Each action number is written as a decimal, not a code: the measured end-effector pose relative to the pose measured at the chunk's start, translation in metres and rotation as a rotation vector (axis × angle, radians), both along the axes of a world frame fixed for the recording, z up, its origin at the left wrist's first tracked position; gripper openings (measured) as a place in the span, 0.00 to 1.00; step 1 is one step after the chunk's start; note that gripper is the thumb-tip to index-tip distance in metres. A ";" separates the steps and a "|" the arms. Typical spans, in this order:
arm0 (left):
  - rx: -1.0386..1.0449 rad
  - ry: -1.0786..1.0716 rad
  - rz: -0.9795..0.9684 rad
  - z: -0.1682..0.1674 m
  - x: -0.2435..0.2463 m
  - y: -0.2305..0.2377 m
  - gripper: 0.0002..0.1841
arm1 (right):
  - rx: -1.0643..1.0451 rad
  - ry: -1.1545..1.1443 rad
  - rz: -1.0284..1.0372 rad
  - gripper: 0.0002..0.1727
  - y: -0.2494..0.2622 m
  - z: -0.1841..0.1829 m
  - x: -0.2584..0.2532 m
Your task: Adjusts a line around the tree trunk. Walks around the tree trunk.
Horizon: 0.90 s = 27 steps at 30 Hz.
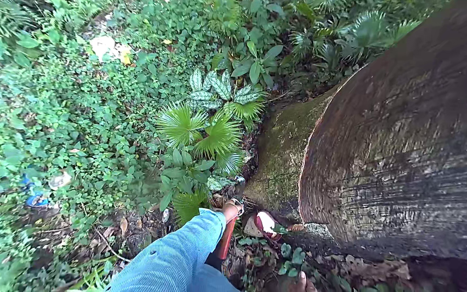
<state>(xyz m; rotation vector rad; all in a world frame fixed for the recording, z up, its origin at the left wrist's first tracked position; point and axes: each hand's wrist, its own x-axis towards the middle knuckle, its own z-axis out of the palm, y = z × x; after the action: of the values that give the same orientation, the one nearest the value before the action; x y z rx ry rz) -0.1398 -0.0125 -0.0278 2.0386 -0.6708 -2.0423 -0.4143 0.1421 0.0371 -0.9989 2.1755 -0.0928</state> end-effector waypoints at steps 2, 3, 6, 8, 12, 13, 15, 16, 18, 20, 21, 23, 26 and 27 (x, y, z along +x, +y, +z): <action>-0.014 0.072 0.118 0.007 -0.027 0.013 0.18 | -0.003 -0.050 0.030 0.30 -0.002 0.004 -0.009; -0.019 0.108 0.155 0.011 -0.040 0.018 0.17 | -0.020 -0.085 0.063 0.29 -0.002 0.001 -0.017; -0.044 0.161 0.209 0.013 -0.080 0.039 0.18 | -0.029 -0.099 0.250 0.24 -0.004 -0.016 -0.045; -0.041 0.167 0.233 0.006 -0.109 0.054 0.19 | 0.020 -0.059 0.320 0.25 -0.008 -0.023 -0.059; -0.049 0.209 0.254 -0.033 -0.161 0.073 0.16 | -0.004 -0.076 0.311 0.25 -0.010 -0.078 -0.095; -0.061 0.221 0.260 -0.050 -0.173 0.077 0.15 | -0.037 -0.116 0.275 0.23 -0.010 -0.097 -0.105; -0.066 0.264 0.277 -0.080 -0.194 0.084 0.16 | -0.069 -0.224 0.189 0.24 -0.010 -0.135 -0.119; -0.074 0.280 0.288 -0.092 -0.203 0.087 0.16 | -0.081 -0.278 0.147 0.26 -0.009 -0.149 -0.122; -0.111 0.307 0.302 -0.107 -0.222 0.091 0.15 | -0.137 -0.428 0.120 0.29 -0.004 -0.173 -0.127; -0.158 0.333 0.296 -0.125 -0.240 0.093 0.15 | -0.141 -0.621 0.110 0.30 0.005 -0.197 -0.133; -0.181 0.347 0.289 -0.136 -0.249 0.096 0.16 | -0.116 -0.696 0.106 0.33 0.009 -0.207 -0.134; -0.218 0.387 0.272 -0.156 -0.266 0.103 0.17 | -0.018 -0.801 0.069 0.38 0.018 -0.225 -0.138; -0.276 0.463 0.170 -0.182 -0.292 0.114 0.17 | 0.111 -0.901 -0.009 0.34 0.028 -0.249 -0.146; -0.304 0.481 0.093 -0.190 -0.300 0.116 0.17 | 0.114 -0.920 -0.052 0.31 0.032 -0.257 -0.149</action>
<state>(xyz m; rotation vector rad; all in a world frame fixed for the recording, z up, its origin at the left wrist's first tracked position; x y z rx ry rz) -0.4399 0.1038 -0.2182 1.3210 -0.7174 -2.1065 -0.5636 0.1739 -0.2198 -0.6407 1.3389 -0.3696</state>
